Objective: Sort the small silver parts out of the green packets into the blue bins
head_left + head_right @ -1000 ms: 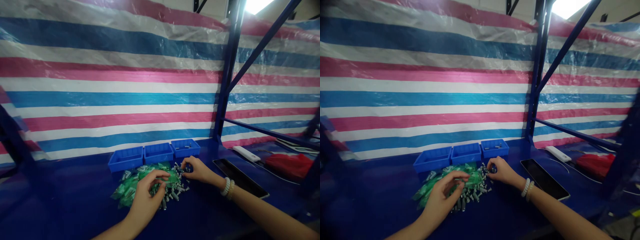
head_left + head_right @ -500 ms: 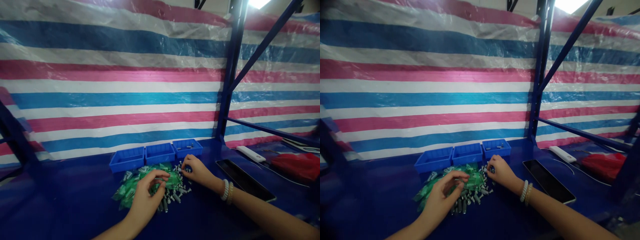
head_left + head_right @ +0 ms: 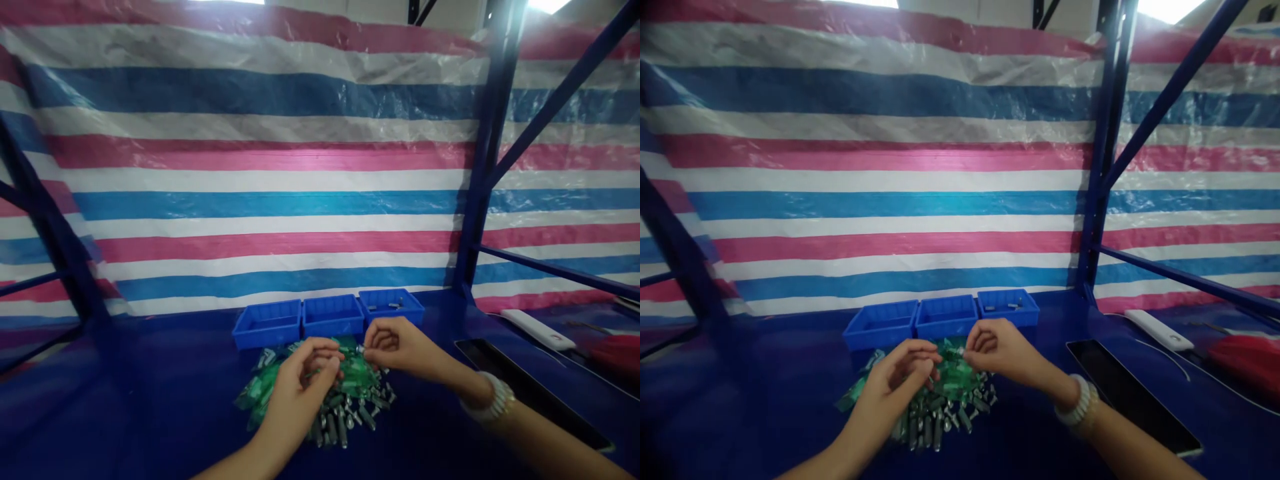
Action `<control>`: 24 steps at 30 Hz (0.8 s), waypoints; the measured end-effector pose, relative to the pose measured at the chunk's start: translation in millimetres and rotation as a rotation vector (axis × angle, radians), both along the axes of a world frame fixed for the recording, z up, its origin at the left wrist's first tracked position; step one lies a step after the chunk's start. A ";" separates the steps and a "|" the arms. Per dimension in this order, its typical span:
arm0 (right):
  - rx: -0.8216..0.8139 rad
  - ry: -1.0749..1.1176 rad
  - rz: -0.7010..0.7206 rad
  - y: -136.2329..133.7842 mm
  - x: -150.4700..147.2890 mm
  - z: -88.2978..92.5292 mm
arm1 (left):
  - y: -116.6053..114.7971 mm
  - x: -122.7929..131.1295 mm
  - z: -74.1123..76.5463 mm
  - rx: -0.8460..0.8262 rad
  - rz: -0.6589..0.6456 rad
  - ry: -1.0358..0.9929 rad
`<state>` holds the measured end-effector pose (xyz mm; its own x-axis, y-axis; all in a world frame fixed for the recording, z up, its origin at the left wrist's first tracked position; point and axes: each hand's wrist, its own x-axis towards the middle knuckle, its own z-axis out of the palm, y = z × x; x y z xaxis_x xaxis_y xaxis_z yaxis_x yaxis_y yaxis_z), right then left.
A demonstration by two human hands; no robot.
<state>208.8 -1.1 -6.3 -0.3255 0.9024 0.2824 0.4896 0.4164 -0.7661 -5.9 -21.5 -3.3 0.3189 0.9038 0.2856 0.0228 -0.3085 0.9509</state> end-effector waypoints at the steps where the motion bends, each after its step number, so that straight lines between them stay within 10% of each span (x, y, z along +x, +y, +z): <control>1: -0.027 0.090 0.046 -6.9 -7.0 2.5 | 0.6 0.0 0.2 -0.054 -0.022 -0.025; 12: 0.067 0.374 0.126 -31.2 -28.6 -3.9 | -3.6 2.9 0.2 -0.392 -0.128 -0.075; 24: -0.427 0.609 0.246 -32.0 -33.7 -16.2 | -7.1 0.7 -5.1 0.294 -0.015 0.046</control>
